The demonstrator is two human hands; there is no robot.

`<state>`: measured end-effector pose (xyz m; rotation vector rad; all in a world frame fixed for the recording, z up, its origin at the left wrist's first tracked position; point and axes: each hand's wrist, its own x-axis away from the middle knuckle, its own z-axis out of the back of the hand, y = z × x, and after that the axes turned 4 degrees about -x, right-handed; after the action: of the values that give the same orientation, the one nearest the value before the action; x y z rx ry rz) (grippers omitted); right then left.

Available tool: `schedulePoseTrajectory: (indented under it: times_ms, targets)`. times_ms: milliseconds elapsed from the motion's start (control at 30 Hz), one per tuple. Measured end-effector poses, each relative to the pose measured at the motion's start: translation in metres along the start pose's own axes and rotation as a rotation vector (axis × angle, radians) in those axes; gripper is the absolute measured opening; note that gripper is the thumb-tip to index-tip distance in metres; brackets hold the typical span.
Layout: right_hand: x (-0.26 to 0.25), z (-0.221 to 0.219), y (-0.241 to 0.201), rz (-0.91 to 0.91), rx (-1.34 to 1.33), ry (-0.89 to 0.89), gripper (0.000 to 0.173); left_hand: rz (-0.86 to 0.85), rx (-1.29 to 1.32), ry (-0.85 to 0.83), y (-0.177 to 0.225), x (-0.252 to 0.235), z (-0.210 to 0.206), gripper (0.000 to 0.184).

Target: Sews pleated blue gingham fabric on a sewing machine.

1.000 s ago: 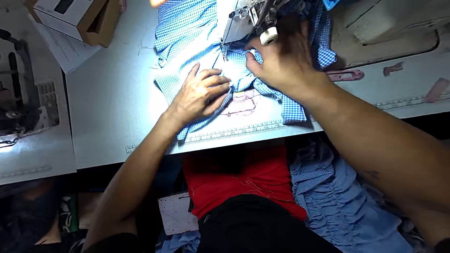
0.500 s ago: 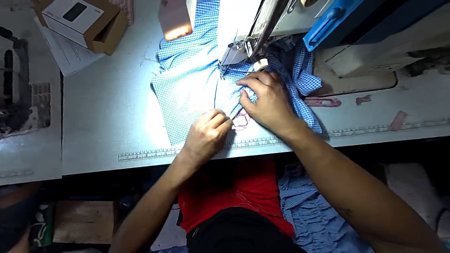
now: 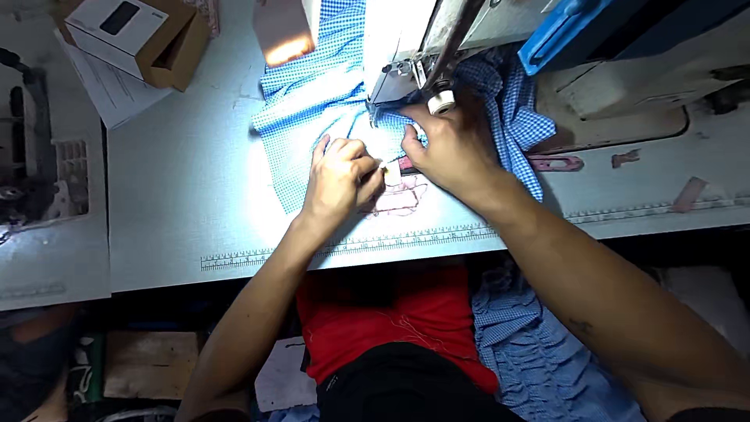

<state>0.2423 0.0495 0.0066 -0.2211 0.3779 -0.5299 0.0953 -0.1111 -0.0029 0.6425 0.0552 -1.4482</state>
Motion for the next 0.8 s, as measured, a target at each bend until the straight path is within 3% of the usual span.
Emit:
schedulePoseTrajectory:
  times_ms: [300, 567, 700, 800]
  targets:
    - [-0.029, -0.007, 0.004, -0.098, 0.016, 0.017, 0.042, -0.040, -0.037, -0.083, -0.023, -0.024, 0.002, 0.026]
    - [-0.034, -0.001, 0.000, -0.130, 0.015, 0.022, 0.042, -0.176, -0.033, -0.148, -0.043, -0.028, 0.005, 0.033]
    - [0.018, 0.017, -0.012, -0.021, -0.064, 0.077, 0.036, -0.141, 0.082, -0.107, -0.054, -0.034, 0.009, 0.029]
    - [0.079, 0.074, 0.014, 0.069, -0.134, 0.346, 0.029, -0.044, 0.143, -0.068, -0.074, -0.063, 0.019, 0.033]
